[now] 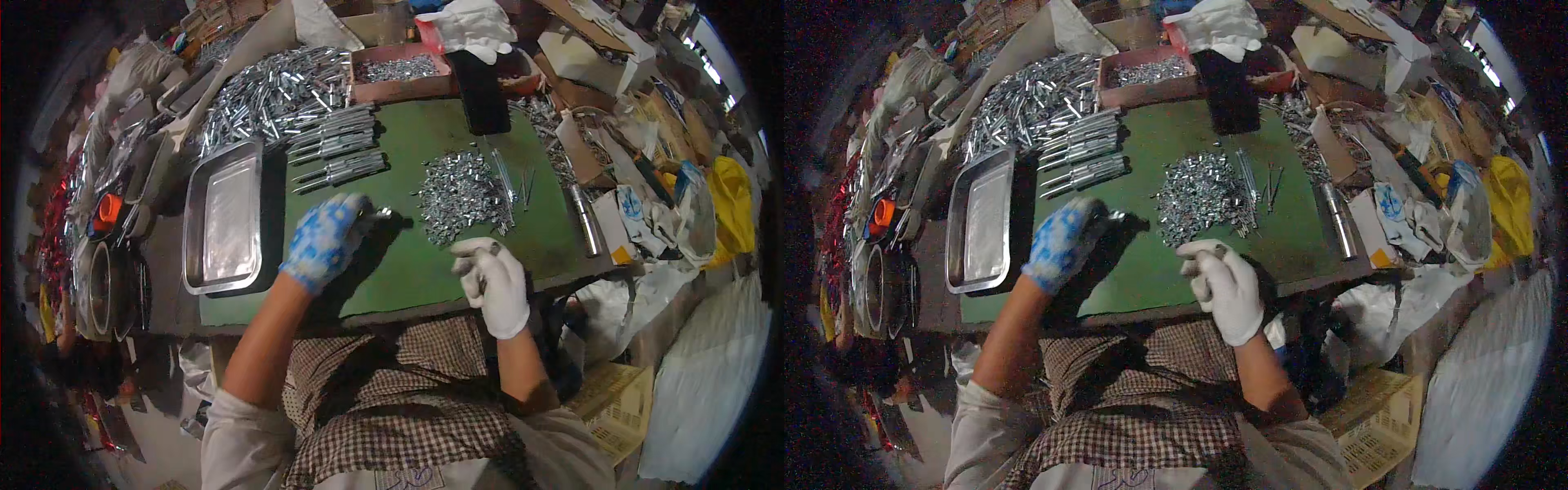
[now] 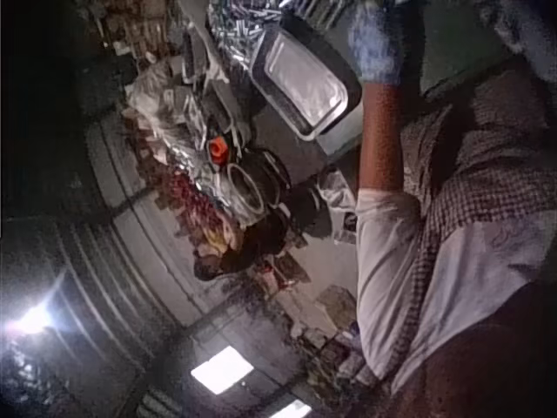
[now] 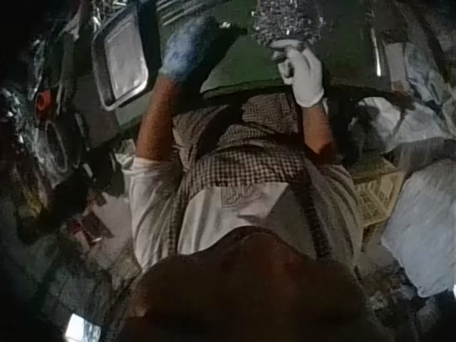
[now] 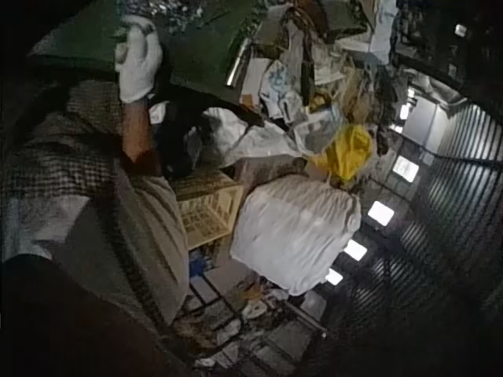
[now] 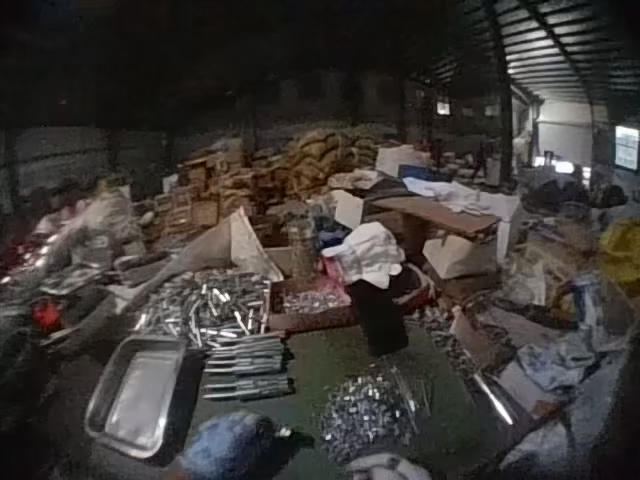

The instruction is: Manually assembling small metal rods and plastic sleeves at a workstation.

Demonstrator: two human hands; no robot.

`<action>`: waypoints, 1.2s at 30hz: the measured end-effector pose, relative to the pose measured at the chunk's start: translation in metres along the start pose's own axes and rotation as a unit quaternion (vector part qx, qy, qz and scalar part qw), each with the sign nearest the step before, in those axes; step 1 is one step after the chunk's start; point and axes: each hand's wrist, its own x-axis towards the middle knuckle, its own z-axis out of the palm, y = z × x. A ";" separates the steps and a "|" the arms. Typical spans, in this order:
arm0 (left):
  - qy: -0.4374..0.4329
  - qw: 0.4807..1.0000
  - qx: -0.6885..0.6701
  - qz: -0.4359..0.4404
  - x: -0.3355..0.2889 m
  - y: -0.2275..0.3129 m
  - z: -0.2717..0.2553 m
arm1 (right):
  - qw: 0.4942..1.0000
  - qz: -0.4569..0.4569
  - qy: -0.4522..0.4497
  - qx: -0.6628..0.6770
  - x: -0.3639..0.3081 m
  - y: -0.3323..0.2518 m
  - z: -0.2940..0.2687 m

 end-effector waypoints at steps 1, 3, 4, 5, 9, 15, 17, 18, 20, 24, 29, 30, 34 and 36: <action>-0.017 0.999 -0.035 -0.011 -0.009 0.005 -0.009 | 0.999 0.011 -0.027 -0.028 -0.002 -0.004 0.003; -0.064 0.998 0.004 0.028 -0.012 0.027 -0.025 | 0.997 0.011 -0.039 -0.068 -0.003 -0.002 0.009; -0.106 0.991 0.049 0.061 -0.013 0.037 -0.033 | 0.992 0.010 -0.062 -0.108 -0.003 -0.003 0.014; -0.123 0.987 0.066 0.077 -0.015 0.049 -0.034 | 0.994 0.031 -0.057 -0.092 -0.005 -0.007 0.020; -0.131 0.984 0.066 0.106 -0.015 0.069 -0.038 | 0.993 0.085 -0.069 -0.047 -0.005 -0.015 0.019; -0.141 0.988 -0.030 0.052 -0.029 0.063 -0.035 | 0.982 0.059 -0.033 -0.179 -0.002 -0.005 0.014; -0.145 0.987 -0.050 0.046 -0.031 0.065 -0.036 | 0.981 0.056 -0.031 -0.185 -0.002 -0.004 0.012; -0.150 0.986 -0.066 0.043 -0.031 0.066 -0.036 | 0.980 0.051 -0.028 -0.188 -0.002 -0.004 0.011; -0.152 0.985 -0.074 0.030 -0.032 0.066 -0.035 | 0.980 0.054 -0.026 -0.190 -0.003 -0.003 0.011; -0.140 0.985 -0.096 0.016 -0.035 0.069 -0.025 | 0.965 0.035 0.007 -0.261 -0.005 -0.003 0.009; -0.150 0.989 0.000 -0.001 -0.041 0.082 -0.017 | 0.880 -0.149 0.082 -0.444 0.008 -0.005 -0.007; -0.142 0.990 0.013 -0.008 -0.041 0.085 -0.014 | 0.873 -0.173 0.061 -0.452 0.013 -0.003 -0.010; -0.164 0.986 0.010 -0.018 -0.039 0.089 -0.012 | 0.830 -0.176 0.072 -0.525 0.031 0.003 -0.008; -0.163 0.986 0.007 -0.029 -0.039 0.088 -0.010 | 0.793 -0.155 0.065 -0.586 0.034 0.000 -0.004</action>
